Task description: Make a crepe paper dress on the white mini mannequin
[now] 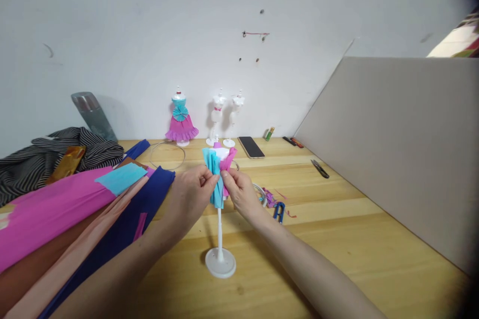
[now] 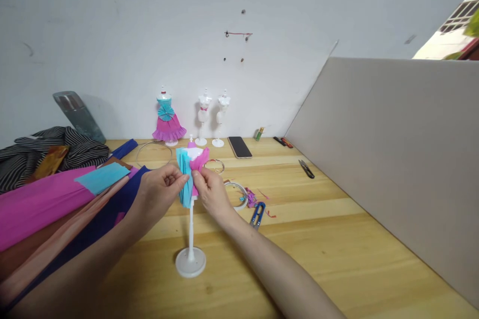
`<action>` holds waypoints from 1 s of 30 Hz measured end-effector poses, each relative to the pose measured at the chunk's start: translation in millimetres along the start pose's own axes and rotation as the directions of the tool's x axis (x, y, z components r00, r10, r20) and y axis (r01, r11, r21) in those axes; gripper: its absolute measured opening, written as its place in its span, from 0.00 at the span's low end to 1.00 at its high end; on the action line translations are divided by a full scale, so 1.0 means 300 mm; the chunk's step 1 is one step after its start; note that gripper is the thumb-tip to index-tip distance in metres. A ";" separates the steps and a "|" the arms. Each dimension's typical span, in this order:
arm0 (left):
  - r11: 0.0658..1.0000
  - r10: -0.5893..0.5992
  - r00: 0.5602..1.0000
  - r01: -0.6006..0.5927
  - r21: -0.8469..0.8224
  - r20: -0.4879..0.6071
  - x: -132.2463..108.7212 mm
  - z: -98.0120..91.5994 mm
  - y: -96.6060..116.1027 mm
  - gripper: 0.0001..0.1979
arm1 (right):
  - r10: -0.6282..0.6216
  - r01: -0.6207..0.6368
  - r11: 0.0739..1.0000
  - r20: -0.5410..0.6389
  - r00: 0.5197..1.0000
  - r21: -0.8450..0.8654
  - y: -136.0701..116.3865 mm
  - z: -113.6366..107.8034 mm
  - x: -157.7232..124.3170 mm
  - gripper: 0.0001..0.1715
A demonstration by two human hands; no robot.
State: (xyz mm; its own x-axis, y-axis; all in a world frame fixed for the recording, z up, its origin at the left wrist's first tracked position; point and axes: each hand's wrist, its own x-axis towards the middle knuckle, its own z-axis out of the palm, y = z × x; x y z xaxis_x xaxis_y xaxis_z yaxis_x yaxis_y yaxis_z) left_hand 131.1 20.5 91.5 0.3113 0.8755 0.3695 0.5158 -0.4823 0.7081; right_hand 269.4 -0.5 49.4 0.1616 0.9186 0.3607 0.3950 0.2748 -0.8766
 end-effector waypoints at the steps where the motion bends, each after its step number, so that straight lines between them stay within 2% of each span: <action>1: 1.000 -0.001 1.000 0.001 0.000 0.012 0.001 0.001 -0.001 0.14 | -0.004 0.004 1.000 -0.001 1.000 0.000 0.001 0.000 0.000 0.21; 7: 1.000 0.003 0.998 -0.003 -0.011 0.056 0.003 0.006 -0.012 0.13 | -0.010 0.010 1.000 0.007 1.000 0.008 0.003 0.002 0.001 0.21; 15: 0.995 0.012 1.000 -0.009 -0.097 0.028 0.006 0.008 -0.019 0.12 | -0.015 0.015 1.000 -0.016 1.000 0.010 0.001 -0.002 0.002 0.21; 23: 0.989 0.144 0.989 -0.144 -0.015 -0.042 0.001 0.015 -0.032 0.11 | -0.005 0.005 1.000 -0.009 1.000 0.002 -0.014 -0.004 -0.002 0.22; 30: 0.950 0.301 0.952 -0.293 0.109 -0.060 0.000 0.023 -0.053 0.12 | -0.008 0.008 1.000 -0.006 1.000 0.021 -0.014 -0.004 -0.002 0.22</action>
State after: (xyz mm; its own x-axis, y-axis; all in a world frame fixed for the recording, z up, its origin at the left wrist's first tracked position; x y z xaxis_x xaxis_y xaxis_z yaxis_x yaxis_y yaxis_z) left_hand 128.4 28.0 76.2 0.4036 0.6899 0.6009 0.4852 -0.7182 0.4987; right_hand 268.7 -2.7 53.3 0.1642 0.9146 0.3695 0.3774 0.2878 -0.8802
